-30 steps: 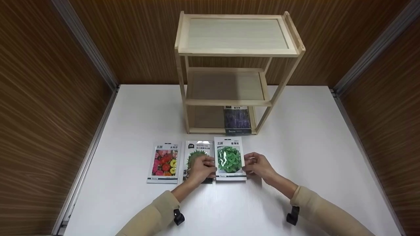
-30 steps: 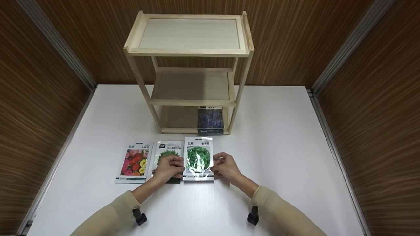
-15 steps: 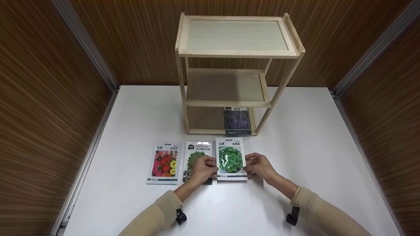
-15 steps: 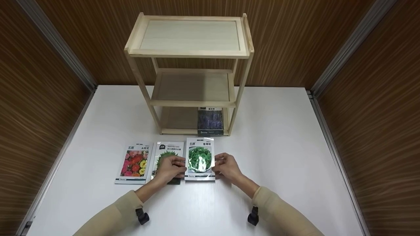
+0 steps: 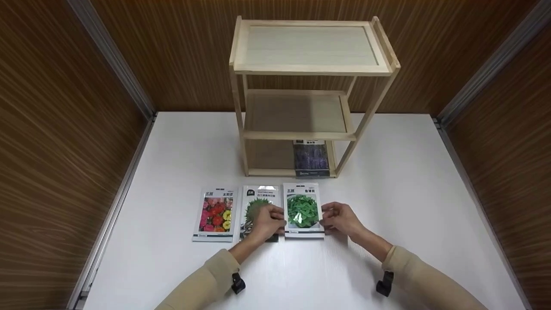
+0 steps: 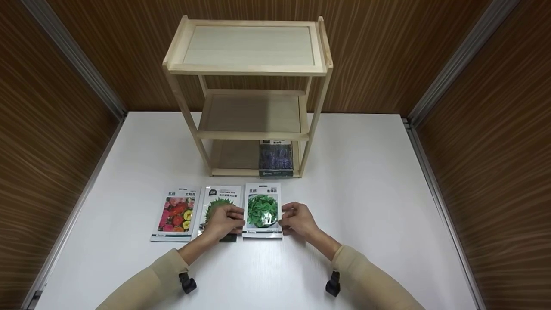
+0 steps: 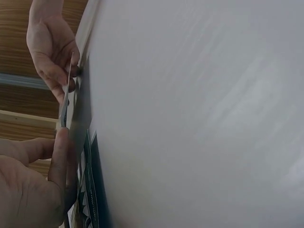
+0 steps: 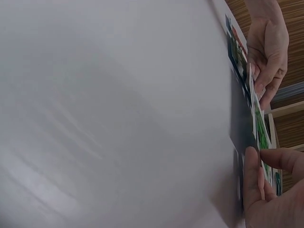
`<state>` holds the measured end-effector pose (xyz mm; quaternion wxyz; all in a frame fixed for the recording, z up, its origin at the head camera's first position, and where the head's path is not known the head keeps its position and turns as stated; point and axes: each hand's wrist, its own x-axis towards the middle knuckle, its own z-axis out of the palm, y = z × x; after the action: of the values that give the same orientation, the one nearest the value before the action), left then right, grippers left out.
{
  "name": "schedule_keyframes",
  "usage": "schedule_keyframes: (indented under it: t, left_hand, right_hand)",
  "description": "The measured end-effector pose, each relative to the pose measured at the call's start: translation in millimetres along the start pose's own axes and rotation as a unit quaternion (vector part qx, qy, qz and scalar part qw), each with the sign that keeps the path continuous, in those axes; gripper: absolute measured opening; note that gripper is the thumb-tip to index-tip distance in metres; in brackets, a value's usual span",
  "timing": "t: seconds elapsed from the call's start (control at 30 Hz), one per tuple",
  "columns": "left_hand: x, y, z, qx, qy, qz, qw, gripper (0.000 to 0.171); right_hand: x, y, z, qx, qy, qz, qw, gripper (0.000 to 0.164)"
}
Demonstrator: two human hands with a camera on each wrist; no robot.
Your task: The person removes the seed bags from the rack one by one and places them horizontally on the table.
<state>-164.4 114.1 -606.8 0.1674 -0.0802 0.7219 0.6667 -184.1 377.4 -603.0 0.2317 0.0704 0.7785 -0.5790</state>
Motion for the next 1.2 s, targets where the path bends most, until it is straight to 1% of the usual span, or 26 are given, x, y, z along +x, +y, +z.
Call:
schedule_keyframes:
  t: [0.23, 0.4, 0.53, 0.7, 0.83, 0.9, 0.97, 1.07, 1.13, 1.2]
  left_hand:
    - [1.3, 0.9, 0.9, 0.011, -0.003, -0.011, 0.9999, 0.039]
    - [1.0, 1.2, 1.4, 0.022, -0.007, -0.012, 0.9997, 0.038]
    - [0.9, 0.5, 2.4, 0.029, -0.009, -0.012, 0.9995, 0.037]
    - [0.3, 1.1, 3.4, 0.025, -0.010, -0.013, 0.9995, 0.038]
    - [-0.6, 1.7, 3.3, 0.023, -0.011, -0.005, 0.9997, 0.037]
    - [-0.3, 1.8, 3.3, 0.012, -0.015, -0.006, 0.9998, 0.036]
    - [-0.5, 1.8, 2.9, 0.014, -0.016, -0.008, 0.9997, 0.035]
    - [-0.8, 2.6, 1.6, 0.022, -0.013, -0.009, 0.9996, 0.034]
    - [-0.9, 4.0, 0.6, 0.033, -0.006, -0.004, 0.9994, 0.033]
    - [-0.4, 6.2, -0.5, 0.034, 0.000, 0.000, 0.9994, 0.033]
  right_hand:
    - [-2.0, 0.3, -0.9, -0.009, -0.002, -0.004, 1.000, 0.050]
    - [-2.5, 1.1, -0.7, -0.018, 0.006, 0.005, 1.000, 0.048]
    - [-2.8, 2.9, -1.0, -0.027, 0.010, 0.000, 1.000, 0.048]
    - [-4.2, 3.8, -1.2, -0.021, 0.005, 0.001, 1.000, 0.047]
    - [-5.7, 3.9, -1.4, -0.019, 0.002, 0.006, 1.000, 0.046]
    - [-6.5, 3.8, -2.9, -0.017, -0.005, 0.002, 1.000, 0.046]
    - [-7.4, 4.3, -3.8, -0.014, -0.009, -0.003, 1.000, 0.044]
    - [-8.4, 4.8, -4.8, -0.009, -0.017, -0.010, 1.000, 0.042]
    - [-8.2, 5.2, -4.6, -0.009, -0.015, -0.011, 1.000, 0.041]
    - [-7.5, 4.4, -5.0, -0.007, -0.012, -0.009, 1.000, 0.040]
